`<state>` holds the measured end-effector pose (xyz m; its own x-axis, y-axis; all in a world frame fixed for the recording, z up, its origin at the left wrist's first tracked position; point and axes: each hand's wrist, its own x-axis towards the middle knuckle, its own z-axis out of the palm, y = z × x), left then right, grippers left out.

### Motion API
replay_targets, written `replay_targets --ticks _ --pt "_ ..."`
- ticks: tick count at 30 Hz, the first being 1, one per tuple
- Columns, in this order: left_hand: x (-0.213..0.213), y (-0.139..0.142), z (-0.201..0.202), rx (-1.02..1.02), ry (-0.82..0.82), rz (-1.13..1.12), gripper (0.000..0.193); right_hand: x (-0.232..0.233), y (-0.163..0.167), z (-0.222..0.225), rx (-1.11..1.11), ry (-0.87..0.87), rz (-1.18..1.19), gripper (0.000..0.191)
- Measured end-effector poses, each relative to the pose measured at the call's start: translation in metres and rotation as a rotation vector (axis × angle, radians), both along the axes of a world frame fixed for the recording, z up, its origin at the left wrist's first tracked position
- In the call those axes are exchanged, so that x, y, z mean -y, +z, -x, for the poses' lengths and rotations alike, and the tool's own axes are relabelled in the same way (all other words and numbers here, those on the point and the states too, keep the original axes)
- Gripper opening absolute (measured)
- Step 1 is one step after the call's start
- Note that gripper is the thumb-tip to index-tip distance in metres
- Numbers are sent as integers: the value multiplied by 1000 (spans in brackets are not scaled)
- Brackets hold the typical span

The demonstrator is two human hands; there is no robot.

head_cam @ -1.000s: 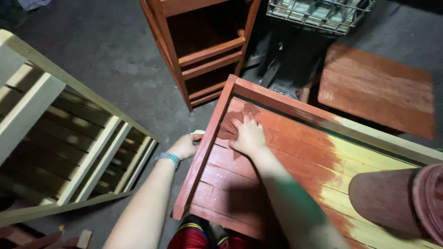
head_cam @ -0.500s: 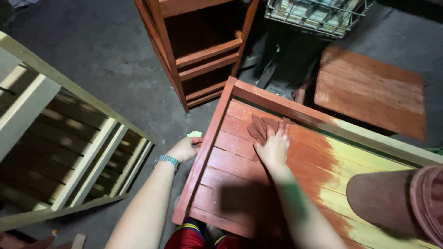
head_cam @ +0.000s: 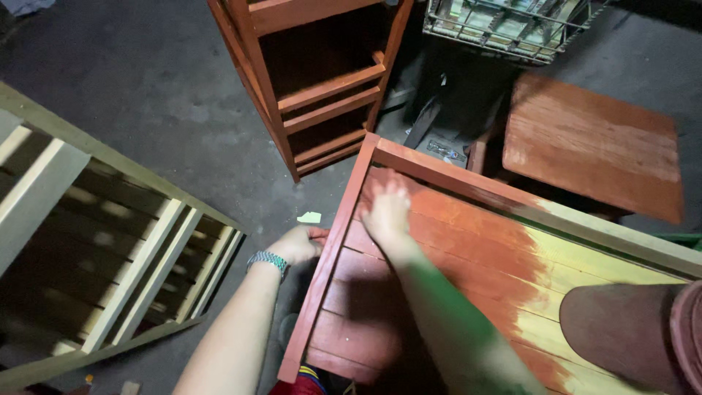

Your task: The person wipes a reddish-brown wood stain onto a slatted wooden tray-like furniture piece using a cloth, working the stain across the planks and along the edges. They periodically refold the stain-soaked cloth and continue coating the remaining unstained wood, with a bucket of stain resting on the piece.

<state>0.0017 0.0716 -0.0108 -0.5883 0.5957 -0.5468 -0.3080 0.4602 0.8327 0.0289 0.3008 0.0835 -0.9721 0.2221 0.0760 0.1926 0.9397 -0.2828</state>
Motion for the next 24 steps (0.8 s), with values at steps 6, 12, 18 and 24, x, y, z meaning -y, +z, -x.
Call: replay_targets --ticks 6,12,18,24 --pt "5 12 -5 -49 -6 -25 46 0 12 6 -96 109 -32 59" --pt "4 17 -10 -148 -21 145 41 -48 13 -27 13 -35 -55 65" --pt "5 8 -8 -46 21 20 42 -139 -1 -97 54 -334 -194 74" --pt "8 1 -5 -138 -39 26 43 -162 -4 -121 -62 -475 -165 68"
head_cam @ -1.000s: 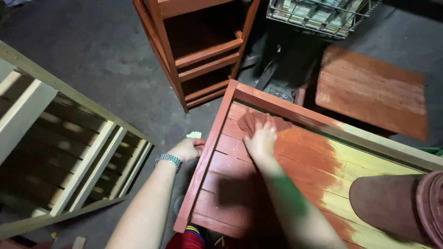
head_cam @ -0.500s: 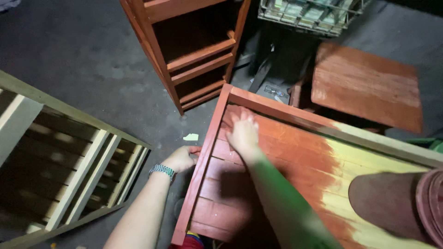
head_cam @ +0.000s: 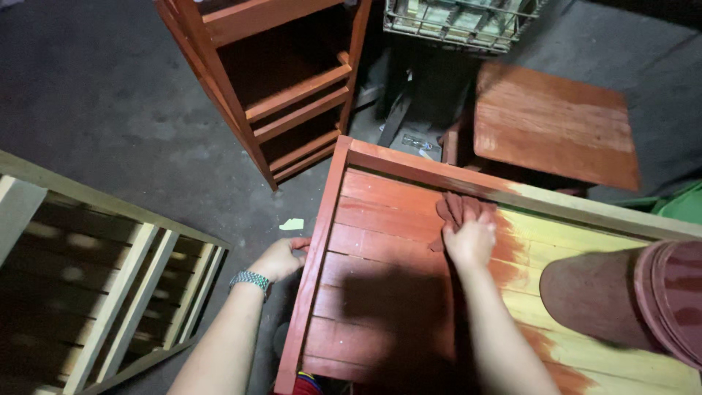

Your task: The person wipes a reddish-brown wood stain onto a slatted wooden tray-like furniture piece using a cloth, working the stain across the planks and along the edges. They periodically refold the stain-soaked cloth and continue coating the remaining unstained wood, with a bucket of stain resting on the piece.

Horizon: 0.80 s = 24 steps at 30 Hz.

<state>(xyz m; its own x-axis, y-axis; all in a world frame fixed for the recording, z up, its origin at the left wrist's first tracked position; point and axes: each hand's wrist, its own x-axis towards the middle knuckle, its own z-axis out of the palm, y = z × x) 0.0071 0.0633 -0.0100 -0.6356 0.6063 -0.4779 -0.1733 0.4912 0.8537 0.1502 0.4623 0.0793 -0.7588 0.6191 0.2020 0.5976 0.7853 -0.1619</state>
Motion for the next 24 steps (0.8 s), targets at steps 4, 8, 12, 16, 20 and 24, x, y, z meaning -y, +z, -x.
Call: replay_targets --ticks 4,8,12,16,20,24 --pt "1 -5 2 -5 0 24 44 39 1 17 191 32 -2 56" --pt "0 -3 2 21 24 -13 43 119 3 50 215 281 -52 43" --pt "2 8 -1 -19 -11 41 46 198 11 85 -30 507 -15 42" --pt "3 12 -4 -65 -40 84 45 202 27 77 -104 576 7 63" --pt "4 2 -4 -70 -5 92 46 160 28 45 233 439 135 61" --pt "5 -7 -5 5 14 -9 48 85 23 -13 230 227 32 70"
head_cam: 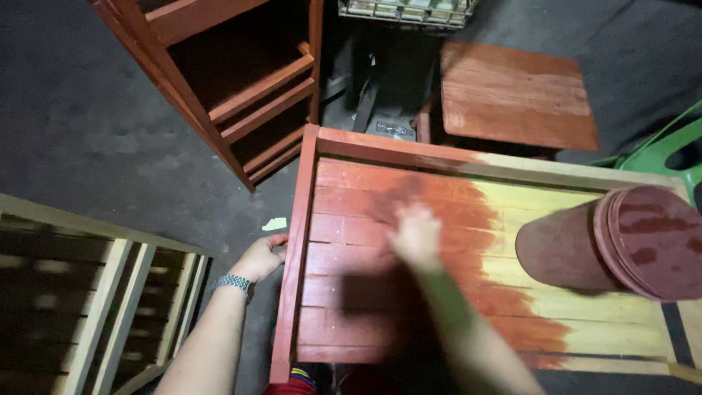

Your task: The person wipes a reddish-brown wood stain onto a slatted wooden tray-like furniture piece using a cloth, working the stain across the planks and along the edges. They periodically refold the stain-soaked cloth and continue coating the remaining unstained wood, with a bucket of stain resting on the piece.

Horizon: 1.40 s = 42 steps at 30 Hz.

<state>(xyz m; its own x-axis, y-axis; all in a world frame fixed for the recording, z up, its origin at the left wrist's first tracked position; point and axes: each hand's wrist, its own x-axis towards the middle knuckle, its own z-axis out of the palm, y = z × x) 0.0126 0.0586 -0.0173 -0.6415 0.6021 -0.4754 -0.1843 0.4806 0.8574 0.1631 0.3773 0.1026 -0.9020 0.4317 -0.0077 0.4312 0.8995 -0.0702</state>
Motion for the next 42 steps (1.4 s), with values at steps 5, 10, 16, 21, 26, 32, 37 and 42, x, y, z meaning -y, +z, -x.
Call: replay_targets --ticks 5,10,16,21,26,32,37,42 --pt "0 6 -5 -11 22 56 48 -78 -10 -72 -50 -284 -60 68" --pt "-4 24 -7 -51 -11 24 45 -78 -32 -70 -103 -308 -108 62" --pt "-6 51 -18 14 72 141 47 49 -37 -15 -133 52 -6 21" --pt "-10 56 -22 2 69 109 45 145 -7 7 -365 401 102 44" --pt "-8 44 -26 58 152 82 50 109 6 -13 -107 438 137 59" --pt "-5 26 -28 40 171 43 50 -15 -6 -107 -61 93 12 65" --pt "-1 16 -31 57 197 26 42 -63 -11 -170 -222 -126 -78 63" --pt "20 15 -40 93 173 -67 35 -26 -19 -147 85 -130 -164 68"
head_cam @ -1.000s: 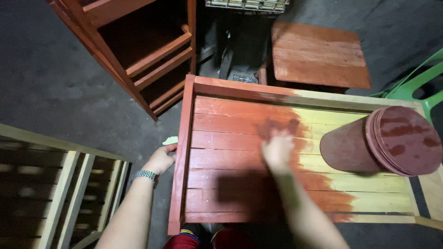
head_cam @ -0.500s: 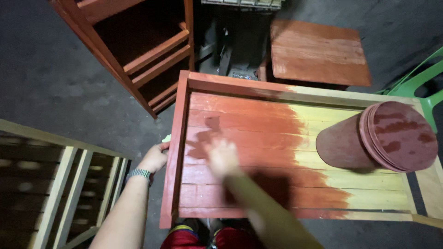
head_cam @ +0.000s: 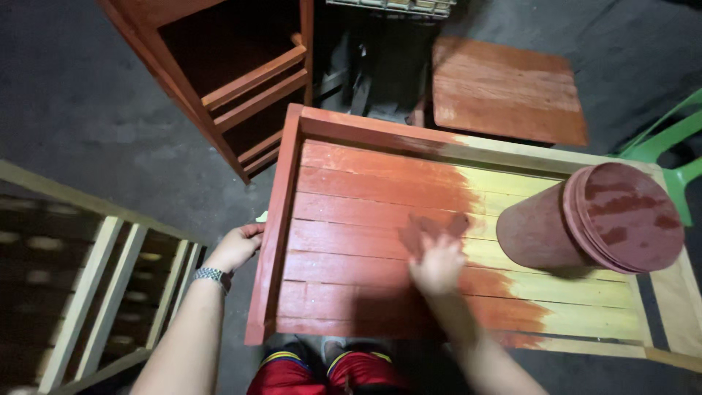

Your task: The person wipes a reddish-brown wood stain onto a slatted wooden tray-like furniture piece using a cloth, working the stain across the planks and along the edges. They periodically refold the stain-soaked cloth and continue coating the remaining unstained wood, with a bucket of stain resting on the piece.

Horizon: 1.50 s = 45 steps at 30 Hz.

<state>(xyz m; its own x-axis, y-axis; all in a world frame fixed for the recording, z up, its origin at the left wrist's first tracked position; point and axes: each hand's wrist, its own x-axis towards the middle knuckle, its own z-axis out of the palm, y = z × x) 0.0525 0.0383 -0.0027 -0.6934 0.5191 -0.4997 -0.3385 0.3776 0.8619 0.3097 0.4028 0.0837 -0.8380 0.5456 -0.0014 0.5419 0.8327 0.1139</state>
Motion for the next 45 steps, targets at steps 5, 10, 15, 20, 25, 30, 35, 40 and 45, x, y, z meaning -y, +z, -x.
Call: replay_targets --ticks 5,10,15,20,25,30,35,40,45 --pt "23 -4 -21 57 84 -65 35 126 10 57 126 317 179 36" --pt "52 -12 -45 65 89 -63 37 212 41 87 -271 654 341 40" --pt "65 -22 -58 106 102 -27 37 187 51 59 -235 615 332 47" --pt "77 -26 -69 137 31 -64 37 105 48 -17 153 183 163 57" --pt "72 -24 -88 151 -6 39 38 54 44 -83 -117 -124 78 63" --pt "75 -18 -96 176 8 11 35 99 24 -68 -30 -247 123 54" --pt "81 -13 -106 136 77 8 36 224 17 -33 3 69 180 29" --pt "79 -2 -111 121 121 -11 39 290 36 -25 -256 350 282 65" --pt "84 -1 -125 161 166 36 39 254 45 -48 -112 286 328 60"
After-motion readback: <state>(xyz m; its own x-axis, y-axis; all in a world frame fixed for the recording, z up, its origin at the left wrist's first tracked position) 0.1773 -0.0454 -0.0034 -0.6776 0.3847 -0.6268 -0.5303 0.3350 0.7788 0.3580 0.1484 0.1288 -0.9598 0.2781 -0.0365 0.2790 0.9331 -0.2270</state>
